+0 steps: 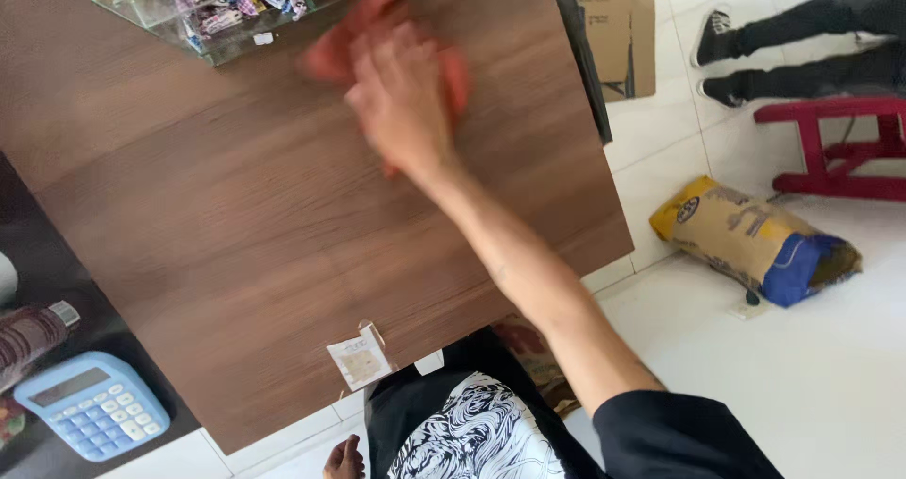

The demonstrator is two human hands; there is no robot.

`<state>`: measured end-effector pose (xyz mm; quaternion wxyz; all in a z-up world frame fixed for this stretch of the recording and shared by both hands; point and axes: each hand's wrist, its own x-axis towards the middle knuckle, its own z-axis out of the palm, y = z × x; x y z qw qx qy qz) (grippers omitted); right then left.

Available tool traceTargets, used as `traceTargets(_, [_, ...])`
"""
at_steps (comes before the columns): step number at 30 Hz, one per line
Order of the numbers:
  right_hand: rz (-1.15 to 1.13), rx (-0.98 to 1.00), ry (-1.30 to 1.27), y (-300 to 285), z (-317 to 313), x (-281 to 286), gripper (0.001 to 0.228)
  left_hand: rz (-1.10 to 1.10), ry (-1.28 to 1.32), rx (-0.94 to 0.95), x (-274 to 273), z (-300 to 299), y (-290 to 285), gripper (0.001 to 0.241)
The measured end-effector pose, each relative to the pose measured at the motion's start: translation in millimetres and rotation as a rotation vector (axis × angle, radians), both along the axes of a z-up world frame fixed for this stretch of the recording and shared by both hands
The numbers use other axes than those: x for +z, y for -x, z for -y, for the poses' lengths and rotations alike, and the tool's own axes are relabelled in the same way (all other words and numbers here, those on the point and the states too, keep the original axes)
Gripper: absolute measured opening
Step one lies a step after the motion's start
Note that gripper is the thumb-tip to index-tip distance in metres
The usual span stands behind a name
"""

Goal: The person wipes a wooden counter and a glass display case with a cloth after applying a liquid from a spray bottle. They clean multiple sections of the counter and the exterior of the candy display.

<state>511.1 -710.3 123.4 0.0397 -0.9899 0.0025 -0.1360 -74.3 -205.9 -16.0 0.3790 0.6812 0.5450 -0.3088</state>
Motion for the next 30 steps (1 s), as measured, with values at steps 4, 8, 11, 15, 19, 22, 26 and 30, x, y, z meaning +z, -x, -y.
traceTargets(4, [-0.339,0.221,-0.111,30.5,-46.8,-16.0,0.073,-0.019,0.012,0.004,-1.0,21.6,-5.3,0.034])
traceTargets(8, [-0.189,0.241,-0.180,33.1,50.9,-32.1,0.070,0.015,0.013,-0.014,10.2,17.9,-9.9,0.046])
traceTargets(11, [0.007,0.063,-0.046,18.6,158.8,-16.2,0.071,0.170,0.120,0.045,1.6,37.6,-8.4,0.051])
traceTargets(15, [-0.052,-0.221,-0.039,-4.4,235.2,-45.5,0.066,0.148,0.056,0.094,-4.4,31.8,0.3,0.040])
traceTargets(19, [0.051,-0.209,-0.027,2.9,240.2,-63.9,0.062,0.014,-0.044,0.020,22.5,25.7,7.8,0.048])
traceTargets(22, [0.069,-0.247,0.014,42.4,237.4,-60.2,0.058,-0.046,-0.070,0.001,18.4,9.3,18.6,0.051])
traceTargets(26, [0.085,-0.275,-0.110,159.7,208.7,-14.8,0.058,0.046,0.045,-0.021,4.4,-33.0,45.4,0.041])
traceTargets(30, [0.074,-0.454,-0.020,265.1,157.3,-8.9,0.056,-0.023,0.063,-0.051,7.0,-48.2,40.2,0.040])
